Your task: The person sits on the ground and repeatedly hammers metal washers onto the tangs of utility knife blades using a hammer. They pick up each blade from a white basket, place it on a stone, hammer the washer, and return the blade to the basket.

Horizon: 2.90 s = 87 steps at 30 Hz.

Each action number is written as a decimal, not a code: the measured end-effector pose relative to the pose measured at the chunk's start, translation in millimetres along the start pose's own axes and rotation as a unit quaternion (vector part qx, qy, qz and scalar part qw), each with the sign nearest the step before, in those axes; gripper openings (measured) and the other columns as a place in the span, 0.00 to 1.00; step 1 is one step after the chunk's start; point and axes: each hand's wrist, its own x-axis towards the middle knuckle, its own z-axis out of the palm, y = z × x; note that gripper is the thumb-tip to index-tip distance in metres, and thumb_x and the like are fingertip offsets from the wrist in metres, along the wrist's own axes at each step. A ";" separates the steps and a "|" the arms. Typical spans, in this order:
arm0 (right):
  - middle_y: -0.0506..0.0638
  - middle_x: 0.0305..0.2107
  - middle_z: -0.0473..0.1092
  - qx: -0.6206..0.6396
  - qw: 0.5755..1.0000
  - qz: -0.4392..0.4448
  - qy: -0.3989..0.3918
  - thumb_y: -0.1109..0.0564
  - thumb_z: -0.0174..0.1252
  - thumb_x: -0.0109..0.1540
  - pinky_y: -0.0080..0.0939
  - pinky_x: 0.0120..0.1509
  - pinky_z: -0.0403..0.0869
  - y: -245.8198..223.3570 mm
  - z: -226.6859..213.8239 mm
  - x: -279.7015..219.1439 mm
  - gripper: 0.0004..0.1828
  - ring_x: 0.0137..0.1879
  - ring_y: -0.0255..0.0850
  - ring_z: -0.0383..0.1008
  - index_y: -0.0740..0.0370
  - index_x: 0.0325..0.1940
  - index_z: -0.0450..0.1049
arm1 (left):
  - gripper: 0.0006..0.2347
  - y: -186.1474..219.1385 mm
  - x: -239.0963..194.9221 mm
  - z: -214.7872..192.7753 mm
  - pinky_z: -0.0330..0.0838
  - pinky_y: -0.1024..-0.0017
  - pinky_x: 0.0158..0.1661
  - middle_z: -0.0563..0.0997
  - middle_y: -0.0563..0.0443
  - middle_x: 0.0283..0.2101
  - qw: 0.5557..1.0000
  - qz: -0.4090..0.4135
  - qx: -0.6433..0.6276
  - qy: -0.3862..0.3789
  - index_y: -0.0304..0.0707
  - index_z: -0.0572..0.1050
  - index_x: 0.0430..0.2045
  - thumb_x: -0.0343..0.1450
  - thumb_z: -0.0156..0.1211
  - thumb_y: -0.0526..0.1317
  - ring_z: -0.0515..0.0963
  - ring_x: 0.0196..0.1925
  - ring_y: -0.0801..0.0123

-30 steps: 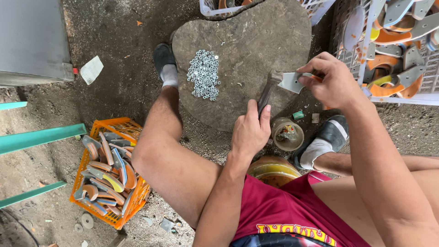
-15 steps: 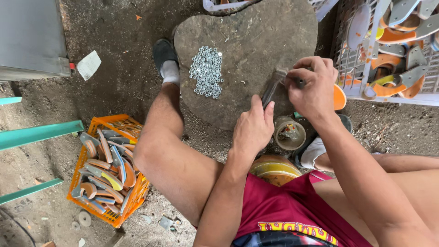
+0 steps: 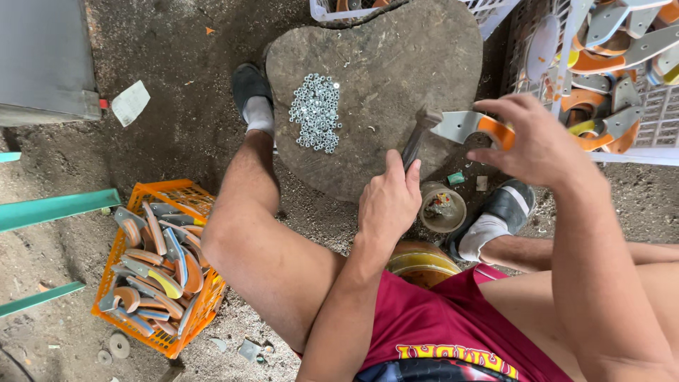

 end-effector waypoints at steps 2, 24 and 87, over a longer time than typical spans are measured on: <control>0.56 0.52 0.71 0.031 0.999 0.029 0.007 0.57 0.72 0.55 0.48 0.57 0.75 0.6 9.7 0.5 0.28 0.53 0.51 0.75 0.57 0.60 0.78 | 0.15 1.3 -1.8 3.7 0.73 0.39 0.31 0.80 0.27 0.24 1.000 0.012 -0.019 -0.015 0.34 0.65 0.43 0.78 0.46 0.50 0.81 0.30 0.30; 0.61 0.36 0.77 -0.035 0.989 -0.143 -0.027 0.57 0.63 0.60 0.57 0.51 0.75 -151.5 94.6 91.5 0.08 0.43 0.59 0.78 0.62 0.40 0.83 | 0.10 -10.1 -8.7 23.3 0.78 0.45 0.43 0.83 0.29 0.31 0.996 -0.012 -0.056 -0.067 0.32 0.81 0.30 0.71 0.56 0.41 0.83 0.39 0.35; 0.54 0.37 0.76 0.133 0.986 0.030 0.094 0.58 0.65 0.62 0.44 0.44 0.73 15.4 29.1 6.3 0.18 0.37 0.46 0.76 0.54 0.57 0.80 | 0.15 -1.2 -7.1 20.2 0.73 0.38 0.30 0.79 0.23 0.25 1.000 0.013 -0.019 -0.006 0.29 0.63 0.41 0.78 0.47 0.48 0.80 0.29 0.27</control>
